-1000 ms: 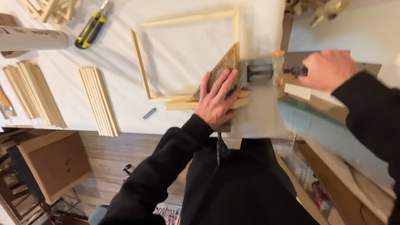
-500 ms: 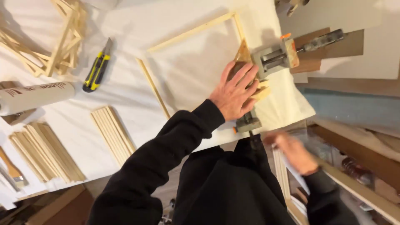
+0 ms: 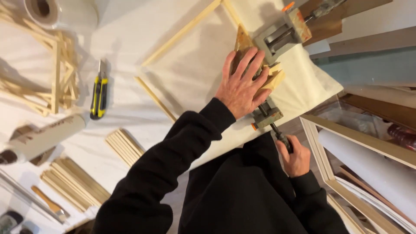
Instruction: Assembling and gluing wooden frame pieces together using a corner clamp and hammer.
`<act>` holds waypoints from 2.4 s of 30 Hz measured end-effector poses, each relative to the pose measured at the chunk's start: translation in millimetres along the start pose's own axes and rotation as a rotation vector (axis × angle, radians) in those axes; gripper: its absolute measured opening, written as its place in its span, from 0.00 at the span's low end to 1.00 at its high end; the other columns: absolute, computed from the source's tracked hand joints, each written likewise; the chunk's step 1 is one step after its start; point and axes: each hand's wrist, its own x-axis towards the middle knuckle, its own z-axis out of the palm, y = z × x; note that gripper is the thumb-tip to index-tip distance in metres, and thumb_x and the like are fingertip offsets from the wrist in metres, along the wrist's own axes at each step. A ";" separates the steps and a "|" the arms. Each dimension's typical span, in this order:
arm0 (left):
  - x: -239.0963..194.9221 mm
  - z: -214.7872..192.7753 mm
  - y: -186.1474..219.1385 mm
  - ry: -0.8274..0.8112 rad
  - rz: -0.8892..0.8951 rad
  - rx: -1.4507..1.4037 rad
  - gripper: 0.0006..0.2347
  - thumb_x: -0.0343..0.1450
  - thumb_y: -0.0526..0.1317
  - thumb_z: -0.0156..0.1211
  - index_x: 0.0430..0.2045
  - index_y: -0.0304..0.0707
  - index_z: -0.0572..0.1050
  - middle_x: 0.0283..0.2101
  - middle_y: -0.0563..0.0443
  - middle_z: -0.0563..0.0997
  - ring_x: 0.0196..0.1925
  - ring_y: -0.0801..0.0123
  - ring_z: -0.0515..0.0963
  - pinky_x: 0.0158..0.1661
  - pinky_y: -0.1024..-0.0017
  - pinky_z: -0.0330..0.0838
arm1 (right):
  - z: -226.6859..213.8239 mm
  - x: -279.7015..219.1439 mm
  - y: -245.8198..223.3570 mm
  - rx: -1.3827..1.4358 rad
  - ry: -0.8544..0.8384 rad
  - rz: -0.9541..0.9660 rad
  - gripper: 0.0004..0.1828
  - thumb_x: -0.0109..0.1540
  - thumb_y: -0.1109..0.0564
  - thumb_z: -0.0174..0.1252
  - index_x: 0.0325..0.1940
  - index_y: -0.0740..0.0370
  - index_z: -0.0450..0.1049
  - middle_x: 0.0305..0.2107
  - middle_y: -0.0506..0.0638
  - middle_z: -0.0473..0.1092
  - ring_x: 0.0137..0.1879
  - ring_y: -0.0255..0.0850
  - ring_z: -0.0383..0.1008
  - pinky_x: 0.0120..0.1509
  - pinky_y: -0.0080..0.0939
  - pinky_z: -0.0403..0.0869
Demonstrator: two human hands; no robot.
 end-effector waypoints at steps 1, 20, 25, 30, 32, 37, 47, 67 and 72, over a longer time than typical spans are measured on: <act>1.9 1.3 -0.1 0.002 0.004 -0.014 0.22 0.74 0.52 0.60 0.54 0.33 0.74 0.71 0.36 0.61 0.77 0.49 0.54 0.72 0.34 0.46 | 0.6 0.7 -19.2 -0.326 0.196 -0.218 0.15 0.65 0.52 0.66 0.47 0.65 0.76 0.28 0.57 0.73 0.33 0.47 0.74 0.37 0.42 0.71; 3.8 -3.5 5.6 -0.006 -0.011 -0.027 0.20 0.69 0.42 0.58 0.55 0.35 0.75 0.72 0.38 0.62 0.77 0.49 0.55 0.71 0.33 0.46 | 0.2 61.1 -180.4 -0.316 0.296 -0.463 0.49 0.48 0.54 0.77 0.69 0.69 0.63 0.65 0.65 0.61 0.69 0.62 0.63 0.69 0.54 0.67; -15.8 -51.7 -1.2 0.092 -0.196 -0.256 0.20 0.73 0.39 0.61 0.62 0.39 0.73 0.70 0.43 0.65 0.72 0.50 0.65 0.71 0.53 0.60 | 14.7 70.7 -174.8 -0.295 0.237 -0.402 0.48 0.53 0.55 0.78 0.72 0.64 0.62 0.68 0.57 0.63 0.72 0.56 0.64 0.73 0.51 0.68; -79.8 -42.0 -47.0 -0.260 -0.542 -0.600 0.17 0.69 0.37 0.59 0.54 0.35 0.74 0.51 0.42 0.79 0.53 0.56 0.81 0.54 0.63 0.75 | 14.8 78.7 -177.9 -0.352 0.249 -0.401 0.51 0.48 0.54 0.80 0.70 0.65 0.61 0.66 0.59 0.62 0.73 0.58 0.62 0.72 0.54 0.67; -95.8 -35.7 -54.7 -0.398 -0.608 -0.712 0.16 0.70 0.37 0.58 0.52 0.34 0.75 0.47 0.43 0.83 0.48 0.59 0.84 0.51 0.65 0.77 | 18.1 77.1 -178.8 -0.361 0.249 -0.395 0.52 0.47 0.54 0.80 0.70 0.66 0.61 0.66 0.60 0.61 0.73 0.59 0.62 0.71 0.54 0.68; -105.4 -23.7 -64.9 -0.539 -0.732 -0.923 0.15 0.71 0.35 0.55 0.53 0.33 0.77 0.43 0.46 0.86 0.41 0.67 0.87 0.46 0.71 0.80 | 20.3 79.3 -173.6 -0.280 0.248 -0.394 0.51 0.49 0.58 0.79 0.72 0.65 0.61 0.68 0.60 0.61 0.74 0.55 0.63 0.73 0.50 0.72; -97.0 -29.1 -60.2 -0.540 -0.795 -0.945 0.15 0.71 0.35 0.56 0.51 0.33 0.79 0.43 0.46 0.87 0.40 0.69 0.87 0.46 0.72 0.80 | 24.5 76.4 -174.3 -0.260 0.247 -0.364 0.40 0.52 0.61 0.78 0.66 0.65 0.68 0.65 0.58 0.65 0.70 0.53 0.69 0.70 0.49 0.74; -93.5 -21.6 -58.9 -0.505 -0.798 -0.952 0.14 0.70 0.33 0.58 0.50 0.31 0.79 0.45 0.43 0.87 0.45 0.69 0.87 0.50 0.71 0.79 | 22.5 78.0 -171.8 -0.251 0.243 -0.416 0.36 0.51 0.61 0.77 0.62 0.63 0.71 0.61 0.56 0.69 0.66 0.52 0.73 0.65 0.47 0.76; -100.3 -33.0 -66.2 -0.529 -0.750 -1.014 0.17 0.71 0.33 0.57 0.55 0.32 0.76 0.47 0.43 0.86 0.48 0.69 0.86 0.52 0.71 0.79 | 21.1 77.5 -174.1 -0.248 0.241 -0.410 0.36 0.52 0.61 0.77 0.62 0.63 0.71 0.61 0.56 0.69 0.66 0.52 0.73 0.64 0.47 0.76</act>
